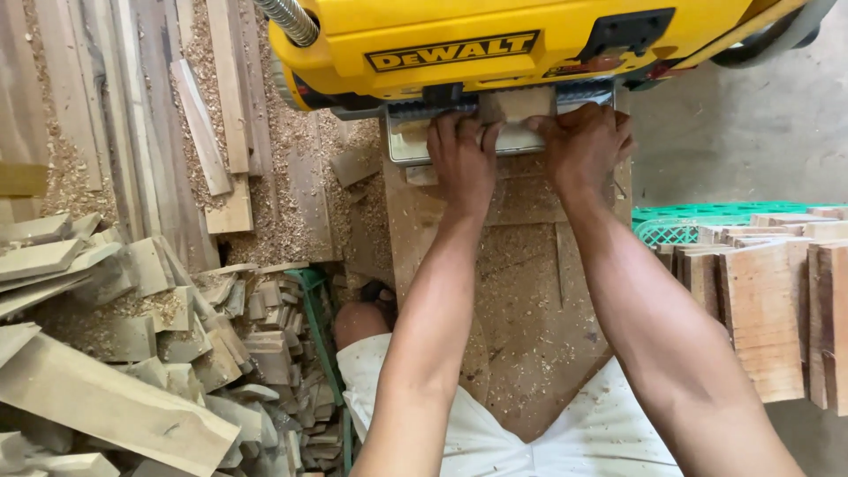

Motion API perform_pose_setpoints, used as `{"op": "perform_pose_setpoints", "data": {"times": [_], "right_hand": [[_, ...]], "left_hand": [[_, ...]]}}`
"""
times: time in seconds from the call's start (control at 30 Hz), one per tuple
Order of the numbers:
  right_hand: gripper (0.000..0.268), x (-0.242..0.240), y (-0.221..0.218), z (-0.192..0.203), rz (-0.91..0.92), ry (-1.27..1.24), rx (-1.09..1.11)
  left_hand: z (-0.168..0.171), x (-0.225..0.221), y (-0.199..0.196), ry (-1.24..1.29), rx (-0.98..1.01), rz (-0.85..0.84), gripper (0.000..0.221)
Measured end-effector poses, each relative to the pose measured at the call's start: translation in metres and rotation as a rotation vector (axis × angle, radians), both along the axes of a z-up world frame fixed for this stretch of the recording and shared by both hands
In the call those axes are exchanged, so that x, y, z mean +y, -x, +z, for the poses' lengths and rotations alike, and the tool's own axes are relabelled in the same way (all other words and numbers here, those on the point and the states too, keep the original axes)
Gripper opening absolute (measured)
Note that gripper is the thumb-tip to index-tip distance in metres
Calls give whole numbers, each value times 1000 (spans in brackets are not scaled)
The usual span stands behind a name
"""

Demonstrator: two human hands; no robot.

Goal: Feeding wooden boards through a thickness planer and stacking the finished pieces in a woodworking shop.

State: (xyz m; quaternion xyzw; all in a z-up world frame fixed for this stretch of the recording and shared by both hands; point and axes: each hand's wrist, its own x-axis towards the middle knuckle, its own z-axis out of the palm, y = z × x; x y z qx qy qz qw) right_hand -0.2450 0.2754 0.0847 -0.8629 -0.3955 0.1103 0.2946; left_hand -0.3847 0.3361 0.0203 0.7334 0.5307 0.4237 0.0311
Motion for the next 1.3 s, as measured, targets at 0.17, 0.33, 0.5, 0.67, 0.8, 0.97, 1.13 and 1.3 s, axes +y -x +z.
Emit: {"op": "perform_pose_setpoints", "data": {"times": [0.17,0.33,0.5,0.67,0.8,0.97,1.13,1.3], "right_hand": [[39,9,-1,7,-28,56,-10],[64,27,-10,-21,-138,139,-134],[69,27,-11,-31,-107,38,-279],[57,32,-11,-28,-102,-25,-259],[50,37,-17,-48,-113,-78,-395],[35,11,-27,-30,77,-69,-243],[15,-66,-53,-49,224,-293,-90],[14,-223,-105,-62,-169,-333,-38]], "left_hand": [[1,-1,-8,68,-72,77,35],[37,-4,-17,251,-147,89,36],[38,-1,-27,401,-123,243,43],[39,4,-36,365,-120,336,46],[53,6,-42,546,-110,388,46],[39,9,-43,283,-79,461,43],[18,11,-28,-47,-94,333,42],[16,-28,-8,-217,73,-84,37]]}}
